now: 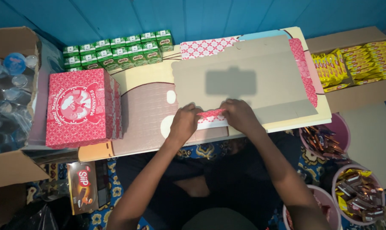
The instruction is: Folding and assembling a cardboard box from a flat sheet
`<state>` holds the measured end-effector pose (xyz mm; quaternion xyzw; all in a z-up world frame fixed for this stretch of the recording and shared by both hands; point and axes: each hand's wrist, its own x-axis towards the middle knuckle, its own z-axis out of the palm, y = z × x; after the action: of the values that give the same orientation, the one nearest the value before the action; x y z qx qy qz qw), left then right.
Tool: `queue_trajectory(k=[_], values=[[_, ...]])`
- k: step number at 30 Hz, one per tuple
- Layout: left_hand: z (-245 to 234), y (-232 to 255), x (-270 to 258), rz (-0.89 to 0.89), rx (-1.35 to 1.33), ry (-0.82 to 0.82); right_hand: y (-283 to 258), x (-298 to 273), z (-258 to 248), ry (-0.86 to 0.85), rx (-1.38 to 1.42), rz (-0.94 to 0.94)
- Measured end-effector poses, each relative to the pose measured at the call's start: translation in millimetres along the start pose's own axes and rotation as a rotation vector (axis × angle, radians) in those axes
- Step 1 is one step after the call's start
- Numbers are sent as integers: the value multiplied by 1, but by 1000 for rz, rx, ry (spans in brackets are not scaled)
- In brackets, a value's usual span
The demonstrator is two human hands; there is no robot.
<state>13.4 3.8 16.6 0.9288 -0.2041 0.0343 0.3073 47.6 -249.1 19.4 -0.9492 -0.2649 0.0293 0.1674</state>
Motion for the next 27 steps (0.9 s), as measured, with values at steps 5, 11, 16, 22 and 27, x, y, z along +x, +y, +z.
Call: queue_trajectory(k=[5,11,16,22,27], values=[[2,14,-14,63,145,77,-13,-15,6,14,-20,38],[19,11,-27,116,221,207,-25,-31,5,69,-33,53],[13,8,-15,117,206,253,-13,-19,5,101,31,-11],[-12,14,-6,-90,-38,81,-6,-6,4,111,72,24],[-6,7,-4,-105,-10,32,-15,-7,-10,70,118,83]])
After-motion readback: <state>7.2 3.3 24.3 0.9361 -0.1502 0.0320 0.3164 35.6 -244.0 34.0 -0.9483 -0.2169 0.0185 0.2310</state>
